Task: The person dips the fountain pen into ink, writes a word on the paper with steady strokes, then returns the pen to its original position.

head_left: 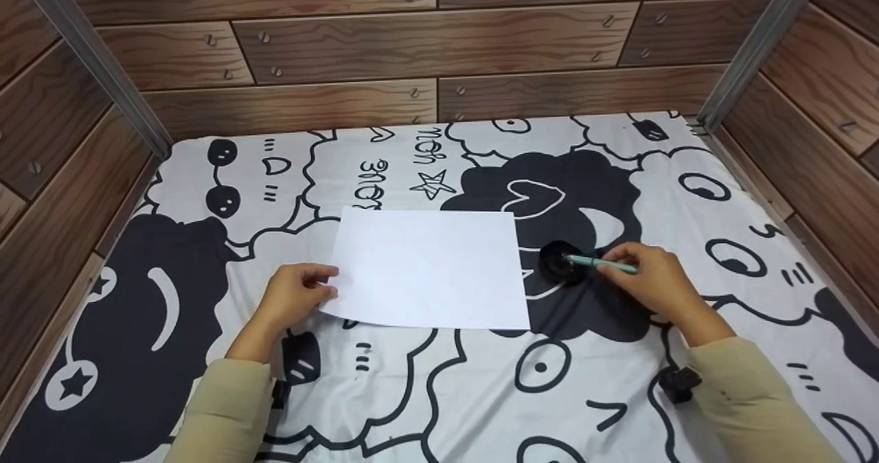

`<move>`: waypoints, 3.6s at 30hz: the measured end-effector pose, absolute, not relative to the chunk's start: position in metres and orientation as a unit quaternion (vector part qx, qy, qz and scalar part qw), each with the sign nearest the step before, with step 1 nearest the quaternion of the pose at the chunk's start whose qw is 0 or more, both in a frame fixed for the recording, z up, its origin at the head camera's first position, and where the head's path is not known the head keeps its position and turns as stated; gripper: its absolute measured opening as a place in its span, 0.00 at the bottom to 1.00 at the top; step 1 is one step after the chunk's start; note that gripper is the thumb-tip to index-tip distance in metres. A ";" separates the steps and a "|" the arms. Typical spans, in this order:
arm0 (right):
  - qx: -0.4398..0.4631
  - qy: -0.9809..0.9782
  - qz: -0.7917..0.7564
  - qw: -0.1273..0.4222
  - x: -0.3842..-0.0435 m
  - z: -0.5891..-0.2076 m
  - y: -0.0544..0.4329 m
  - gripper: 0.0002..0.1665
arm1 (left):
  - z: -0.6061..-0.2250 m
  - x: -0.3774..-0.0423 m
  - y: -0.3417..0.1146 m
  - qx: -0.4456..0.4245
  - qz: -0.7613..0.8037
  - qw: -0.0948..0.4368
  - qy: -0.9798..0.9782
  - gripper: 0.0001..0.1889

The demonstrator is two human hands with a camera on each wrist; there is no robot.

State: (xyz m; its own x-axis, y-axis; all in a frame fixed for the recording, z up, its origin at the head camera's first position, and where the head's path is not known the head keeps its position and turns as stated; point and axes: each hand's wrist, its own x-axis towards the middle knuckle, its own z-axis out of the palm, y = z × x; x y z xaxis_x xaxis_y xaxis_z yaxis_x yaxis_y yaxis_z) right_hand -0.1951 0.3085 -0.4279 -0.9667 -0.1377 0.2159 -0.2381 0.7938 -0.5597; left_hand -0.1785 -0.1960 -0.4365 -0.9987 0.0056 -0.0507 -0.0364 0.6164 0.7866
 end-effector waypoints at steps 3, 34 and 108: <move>0.101 -0.944 0.304 0.082 -0.196 -0.428 0.308 0.10 | -0.436 -0.177 -0.194 -0.006 0.437 0.024 0.899 0.14; 0.118 -0.947 0.287 0.086 -0.201 -0.435 0.306 0.06 | -0.445 -0.173 -0.194 0.034 0.431 0.051 0.900 0.16; 0.110 -0.949 0.285 0.083 -0.198 -0.430 0.308 0.07 | -0.449 -0.171 -0.195 0.186 0.259 0.093 0.943 0.31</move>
State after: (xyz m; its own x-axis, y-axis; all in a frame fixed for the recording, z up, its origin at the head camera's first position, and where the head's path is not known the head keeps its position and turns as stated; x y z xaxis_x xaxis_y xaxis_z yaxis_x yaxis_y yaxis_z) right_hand -0.1978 0.3085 -0.4304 -0.9621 -0.1608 0.2201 -0.2555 0.8135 -0.5224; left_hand -0.1710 -0.1953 -0.4493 -0.9133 0.3998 -0.0784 0.3037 0.7964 0.5230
